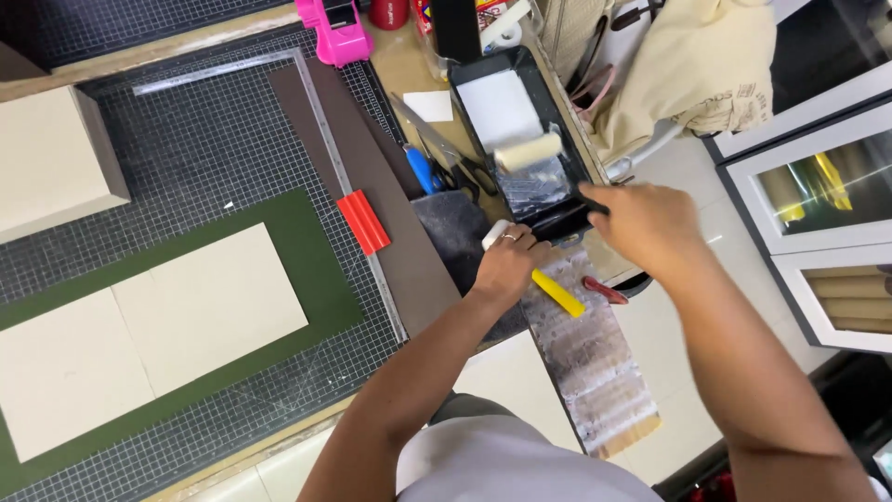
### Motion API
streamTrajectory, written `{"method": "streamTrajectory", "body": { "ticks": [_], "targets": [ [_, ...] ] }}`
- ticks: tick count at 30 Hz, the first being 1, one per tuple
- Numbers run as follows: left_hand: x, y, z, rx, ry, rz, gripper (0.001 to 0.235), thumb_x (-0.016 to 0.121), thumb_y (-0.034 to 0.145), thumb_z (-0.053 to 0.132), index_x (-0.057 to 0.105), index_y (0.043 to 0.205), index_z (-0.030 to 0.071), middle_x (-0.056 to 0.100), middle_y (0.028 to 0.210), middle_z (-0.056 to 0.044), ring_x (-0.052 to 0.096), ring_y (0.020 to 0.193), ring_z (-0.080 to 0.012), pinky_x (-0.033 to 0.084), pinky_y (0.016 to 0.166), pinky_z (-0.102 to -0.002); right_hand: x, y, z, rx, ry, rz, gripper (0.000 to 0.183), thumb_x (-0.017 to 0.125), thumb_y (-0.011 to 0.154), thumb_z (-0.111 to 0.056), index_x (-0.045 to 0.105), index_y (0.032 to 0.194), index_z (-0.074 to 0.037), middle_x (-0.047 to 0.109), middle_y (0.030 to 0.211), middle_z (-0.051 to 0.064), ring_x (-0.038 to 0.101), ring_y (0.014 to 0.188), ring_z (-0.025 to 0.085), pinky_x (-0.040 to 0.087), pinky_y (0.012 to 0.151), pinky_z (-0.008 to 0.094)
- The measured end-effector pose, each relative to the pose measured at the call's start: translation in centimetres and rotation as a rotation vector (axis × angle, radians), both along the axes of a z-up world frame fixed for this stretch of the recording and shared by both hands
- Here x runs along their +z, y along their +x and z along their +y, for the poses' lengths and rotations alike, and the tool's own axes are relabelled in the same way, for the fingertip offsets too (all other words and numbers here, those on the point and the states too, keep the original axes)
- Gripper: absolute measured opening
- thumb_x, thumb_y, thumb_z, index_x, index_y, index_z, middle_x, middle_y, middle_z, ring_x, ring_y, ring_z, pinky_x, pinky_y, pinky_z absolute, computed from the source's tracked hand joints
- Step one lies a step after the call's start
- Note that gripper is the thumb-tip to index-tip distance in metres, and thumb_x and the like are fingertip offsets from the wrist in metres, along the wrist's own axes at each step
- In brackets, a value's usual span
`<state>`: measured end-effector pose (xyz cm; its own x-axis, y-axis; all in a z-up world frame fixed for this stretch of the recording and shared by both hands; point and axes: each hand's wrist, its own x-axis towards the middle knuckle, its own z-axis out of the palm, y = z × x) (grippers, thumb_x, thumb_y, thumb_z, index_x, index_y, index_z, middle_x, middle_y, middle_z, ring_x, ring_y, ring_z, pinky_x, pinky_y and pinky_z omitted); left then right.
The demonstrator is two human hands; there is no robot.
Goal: The person places green paper sheets on a cutting mat, then arranges folded white paper sections on top. They apply glue with a roller to the white paper and press the sections together to form a cover.
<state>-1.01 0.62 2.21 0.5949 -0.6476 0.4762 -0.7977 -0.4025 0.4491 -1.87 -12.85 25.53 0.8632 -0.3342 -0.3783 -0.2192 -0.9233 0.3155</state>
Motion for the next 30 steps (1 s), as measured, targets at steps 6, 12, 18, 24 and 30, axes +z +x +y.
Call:
{"method": "streamTrajectory", "body": {
  "ticks": [6, 12, 18, 24, 30],
  "targets": [
    [2.3, -0.2, 0.7, 0.037, 0.028, -0.045, 0.01, 0.069, 0.09, 0.006, 0.072, 0.084, 0.013, 0.067, 0.087, -0.003, 0.064, 0.095, -0.0251, 0.054, 0.083, -0.036, -2.9, 0.7, -1.0, 0.005, 0.057, -0.008, 0.04, 0.061, 0.098, -0.037, 0.066, 0.137, -0.044, 0.081, 0.102, 0.01, 0.077, 0.103, 0.033, 0.061, 0.088, 0.048],
    [1.6, -0.1, -0.1, 0.062, -0.002, -0.05, 0.009, 0.069, 0.09, 0.007, 0.071, 0.084, 0.014, 0.067, 0.087, -0.005, 0.064, 0.092, -0.0253, 0.054, 0.083, -0.036, 2.2, -2.3, 0.4, -0.003, -0.023, 0.126, 0.037, 0.063, 0.095, -0.035, 0.071, 0.13, -0.041, 0.083, 0.106, 0.009, 0.078, 0.106, 0.032, 0.061, 0.09, 0.047],
    [2.7, -0.5, 0.4, 0.08, -0.01, -0.065, 0.012, 0.069, 0.089, 0.004, 0.071, 0.081, 0.012, 0.068, 0.086, -0.006, 0.063, 0.087, -0.0264, 0.054, 0.083, -0.037, -4.0, 1.0, -1.2, 0.041, 0.048, -0.028, 0.043, 0.059, 0.1, -0.036, 0.062, 0.143, -0.043, 0.08, 0.102, 0.011, 0.077, 0.102, 0.033, 0.061, 0.085, 0.051],
    [1.3, -0.3, -0.3, 0.081, -0.052, -0.041, 0.012, 0.067, 0.091, 0.006, 0.07, 0.081, 0.011, 0.066, 0.087, -0.006, 0.063, 0.088, -0.0278, 0.052, 0.084, -0.038, 0.4, -1.2, 0.2, -0.01, 0.005, 0.103, 0.037, 0.06, 0.096, -0.038, 0.069, 0.132, -0.043, 0.082, 0.107, 0.01, 0.076, 0.107, 0.034, 0.06, 0.091, 0.051],
    [0.3, -0.1, -0.3, 0.062, -0.024, -0.093, 0.011, 0.068, 0.088, 0.006, 0.069, 0.082, 0.015, 0.065, 0.084, -0.003, 0.064, 0.091, -0.0258, 0.053, 0.083, -0.037, -0.3, 0.1, -1.6, 0.009, -0.016, 0.01, 0.038, 0.059, 0.099, -0.041, 0.066, 0.136, -0.046, 0.081, 0.106, 0.009, 0.076, 0.107, 0.033, 0.061, 0.089, 0.05]
  ]
}}
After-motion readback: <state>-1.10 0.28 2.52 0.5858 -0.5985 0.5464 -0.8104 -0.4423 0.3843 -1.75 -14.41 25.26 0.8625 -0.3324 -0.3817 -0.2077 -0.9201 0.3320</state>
